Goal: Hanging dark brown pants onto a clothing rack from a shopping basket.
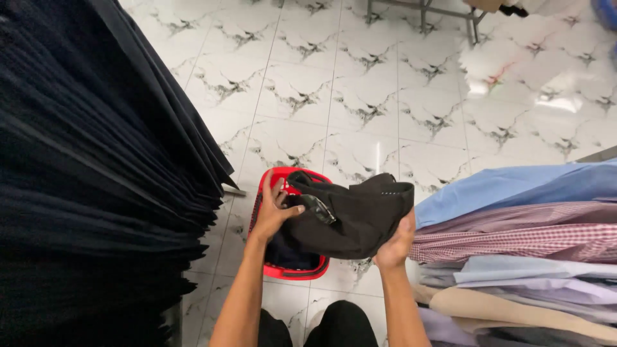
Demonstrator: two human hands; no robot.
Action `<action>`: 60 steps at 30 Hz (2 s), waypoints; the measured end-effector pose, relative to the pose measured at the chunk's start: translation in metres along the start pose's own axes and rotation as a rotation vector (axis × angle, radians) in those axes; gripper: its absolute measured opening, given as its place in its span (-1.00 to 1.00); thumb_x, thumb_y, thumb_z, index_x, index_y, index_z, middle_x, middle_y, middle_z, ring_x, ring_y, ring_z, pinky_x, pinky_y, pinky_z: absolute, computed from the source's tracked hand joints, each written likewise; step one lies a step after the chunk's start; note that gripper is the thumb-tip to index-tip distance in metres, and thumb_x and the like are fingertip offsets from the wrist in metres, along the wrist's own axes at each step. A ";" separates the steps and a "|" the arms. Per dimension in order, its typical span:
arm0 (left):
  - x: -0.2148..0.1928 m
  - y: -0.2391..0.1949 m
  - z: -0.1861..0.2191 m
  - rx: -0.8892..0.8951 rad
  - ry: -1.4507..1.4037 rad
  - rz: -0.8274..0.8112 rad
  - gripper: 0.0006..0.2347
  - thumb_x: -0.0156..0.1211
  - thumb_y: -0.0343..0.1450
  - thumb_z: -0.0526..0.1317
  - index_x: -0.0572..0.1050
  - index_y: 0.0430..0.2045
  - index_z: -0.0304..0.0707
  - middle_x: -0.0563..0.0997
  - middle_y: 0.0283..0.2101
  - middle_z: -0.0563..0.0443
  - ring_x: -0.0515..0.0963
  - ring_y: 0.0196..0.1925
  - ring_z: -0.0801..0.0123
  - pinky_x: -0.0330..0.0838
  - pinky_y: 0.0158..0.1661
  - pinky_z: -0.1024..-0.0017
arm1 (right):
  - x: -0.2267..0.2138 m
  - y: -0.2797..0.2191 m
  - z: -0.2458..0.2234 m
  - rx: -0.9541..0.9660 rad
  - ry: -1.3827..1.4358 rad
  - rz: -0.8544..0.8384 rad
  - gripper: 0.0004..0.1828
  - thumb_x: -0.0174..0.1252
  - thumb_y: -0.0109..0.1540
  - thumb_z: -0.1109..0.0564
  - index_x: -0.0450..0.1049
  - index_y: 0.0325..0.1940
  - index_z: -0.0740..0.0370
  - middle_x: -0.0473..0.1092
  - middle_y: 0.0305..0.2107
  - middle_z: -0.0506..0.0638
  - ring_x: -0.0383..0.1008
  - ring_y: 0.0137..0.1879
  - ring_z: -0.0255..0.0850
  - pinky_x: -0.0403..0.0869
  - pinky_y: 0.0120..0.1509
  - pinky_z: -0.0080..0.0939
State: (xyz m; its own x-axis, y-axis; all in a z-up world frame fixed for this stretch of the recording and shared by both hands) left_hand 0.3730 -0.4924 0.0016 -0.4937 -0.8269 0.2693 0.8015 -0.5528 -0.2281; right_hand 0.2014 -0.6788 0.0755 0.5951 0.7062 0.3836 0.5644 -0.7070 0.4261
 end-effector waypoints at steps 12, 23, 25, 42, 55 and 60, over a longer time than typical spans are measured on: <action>-0.007 -0.053 0.066 -0.038 -0.221 0.199 -0.65 0.52 0.21 -0.45 0.60 -0.15 -0.27 0.65 -0.27 -0.05 0.62 -0.20 0.21 0.56 -0.17 0.24 | -0.052 0.023 -0.125 0.287 -0.548 -0.092 -0.94 0.37 0.20 0.24 0.70 -0.33 0.30 0.62 -0.51 0.15 0.46 -0.24 -0.31 0.53 -0.18 -0.07; -0.025 -0.131 0.160 0.245 0.115 0.139 -0.98 0.30 0.46 -0.32 0.61 -0.32 -0.26 0.60 -0.41 -0.04 0.57 -0.26 0.29 0.52 -0.12 0.24 | -0.022 -0.014 -0.186 0.455 -0.535 0.043 -0.88 0.38 0.23 0.19 0.66 -0.32 0.33 0.54 -0.50 0.04 0.43 -0.25 -0.27 0.47 -0.09 -0.12; -0.018 -0.138 0.181 0.273 0.145 0.125 -0.98 0.28 0.48 -0.34 0.61 -0.30 -0.26 0.60 -0.42 -0.07 0.60 -0.27 0.24 0.53 -0.11 0.22 | -0.015 -0.013 -0.197 0.441 -0.531 0.076 -0.87 0.37 0.23 0.23 0.66 -0.22 0.39 0.54 -0.44 0.07 0.43 -0.20 -0.25 0.47 -0.02 -0.09; 0.047 -0.164 0.271 0.578 0.085 0.006 -0.88 0.21 0.56 -0.21 0.45 -0.26 -0.24 0.49 -0.35 0.03 0.46 -0.23 0.43 0.43 -0.07 0.39 | -0.007 -0.041 -0.268 0.167 -0.198 0.451 -0.49 0.55 -0.17 0.51 0.52 -0.21 0.42 0.51 -0.40 0.08 0.58 -0.29 -0.27 0.64 -0.10 -0.33; 0.078 -0.250 0.342 0.857 0.212 -0.023 -0.81 0.21 0.52 -0.14 0.51 -0.33 -0.32 0.51 -0.41 -0.04 0.46 -0.31 0.39 0.46 -0.14 0.36 | -0.009 -0.007 -0.357 -0.302 -0.352 0.304 -0.53 0.44 0.12 0.39 0.47 0.08 0.45 0.49 -0.22 0.09 0.56 -0.11 -0.25 0.61 0.11 -0.28; 0.076 -0.312 0.356 0.974 0.272 0.183 -0.81 0.25 0.49 -0.17 0.56 -0.25 -0.37 0.57 -0.42 -0.08 0.52 -0.32 0.38 0.52 -0.14 0.31 | 0.001 0.010 -0.361 -0.277 -0.495 0.150 -0.65 0.25 0.36 0.24 0.40 0.18 0.45 0.44 -0.21 0.15 0.56 -0.06 -0.13 0.59 0.09 -0.11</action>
State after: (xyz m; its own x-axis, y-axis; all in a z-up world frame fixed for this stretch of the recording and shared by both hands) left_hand 0.2056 -0.3455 0.4264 -0.2986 -0.9526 0.0576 0.7384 -0.1924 0.6463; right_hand 0.0005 -0.6719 0.3759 0.8910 0.4505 0.0561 0.3225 -0.7150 0.6203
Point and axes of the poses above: each hand's wrist, its own y-axis towards the middle knuckle, its own x-axis out of the palm, z = x × y, the point moved 3 cm from there along y, towards the middle knuckle
